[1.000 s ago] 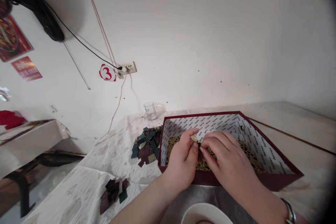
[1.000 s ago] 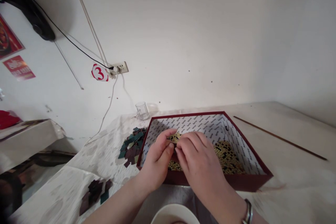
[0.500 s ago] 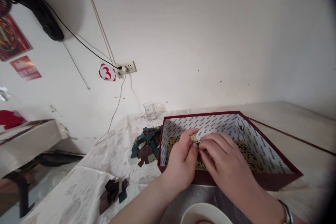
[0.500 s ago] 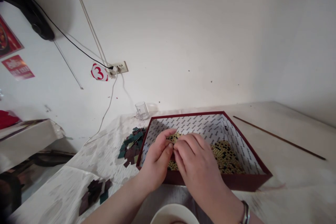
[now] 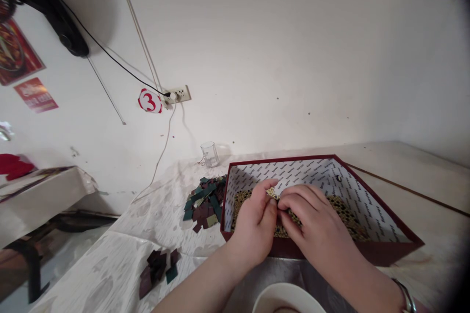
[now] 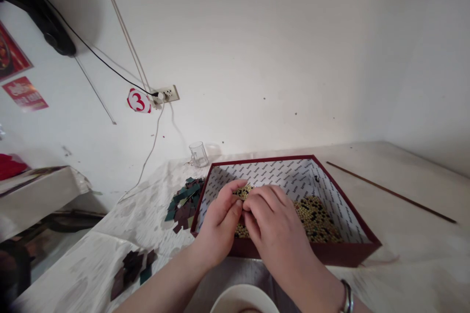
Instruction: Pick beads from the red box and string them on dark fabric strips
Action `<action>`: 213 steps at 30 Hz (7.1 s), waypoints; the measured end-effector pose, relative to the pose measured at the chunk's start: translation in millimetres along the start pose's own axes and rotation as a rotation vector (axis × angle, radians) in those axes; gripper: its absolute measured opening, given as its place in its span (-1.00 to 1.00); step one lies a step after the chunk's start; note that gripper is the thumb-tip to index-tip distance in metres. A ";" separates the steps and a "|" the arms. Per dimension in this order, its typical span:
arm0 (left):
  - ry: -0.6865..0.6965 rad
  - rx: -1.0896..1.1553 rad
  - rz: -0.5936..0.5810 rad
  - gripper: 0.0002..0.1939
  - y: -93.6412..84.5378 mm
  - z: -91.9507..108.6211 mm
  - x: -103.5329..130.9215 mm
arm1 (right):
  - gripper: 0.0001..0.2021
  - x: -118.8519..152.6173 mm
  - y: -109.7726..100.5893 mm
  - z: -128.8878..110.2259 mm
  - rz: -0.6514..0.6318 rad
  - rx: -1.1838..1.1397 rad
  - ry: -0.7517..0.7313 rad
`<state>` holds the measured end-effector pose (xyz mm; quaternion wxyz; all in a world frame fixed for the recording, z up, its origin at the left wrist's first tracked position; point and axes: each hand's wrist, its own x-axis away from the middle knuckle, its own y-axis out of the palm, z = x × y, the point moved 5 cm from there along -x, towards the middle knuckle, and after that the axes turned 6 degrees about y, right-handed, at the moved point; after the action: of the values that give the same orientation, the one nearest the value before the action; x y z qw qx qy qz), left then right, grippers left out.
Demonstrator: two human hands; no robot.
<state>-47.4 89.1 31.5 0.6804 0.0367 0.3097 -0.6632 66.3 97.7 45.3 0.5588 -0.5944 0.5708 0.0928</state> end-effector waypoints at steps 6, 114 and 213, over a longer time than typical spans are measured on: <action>-0.008 0.004 0.006 -0.67 -0.9 -0.8 -0.6 | -0.89 -0.3 -0.1 -0.7 -0.025 -0.007 0.013; -0.047 0.048 0.080 -0.69 -2.2 -9.0 0.0 | -0.87 -0.6 4.4 3.9 -0.075 -0.096 0.033; -0.074 0.150 0.034 -0.90 5.5 -4.7 -3.6 | -0.79 11.1 7.6 73.1 -0.980 0.196 0.388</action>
<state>-43.8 95.1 27.3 0.6977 0.0683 0.2330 -0.6740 102.6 149.7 6.5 0.4737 -0.7425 0.3252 -0.3444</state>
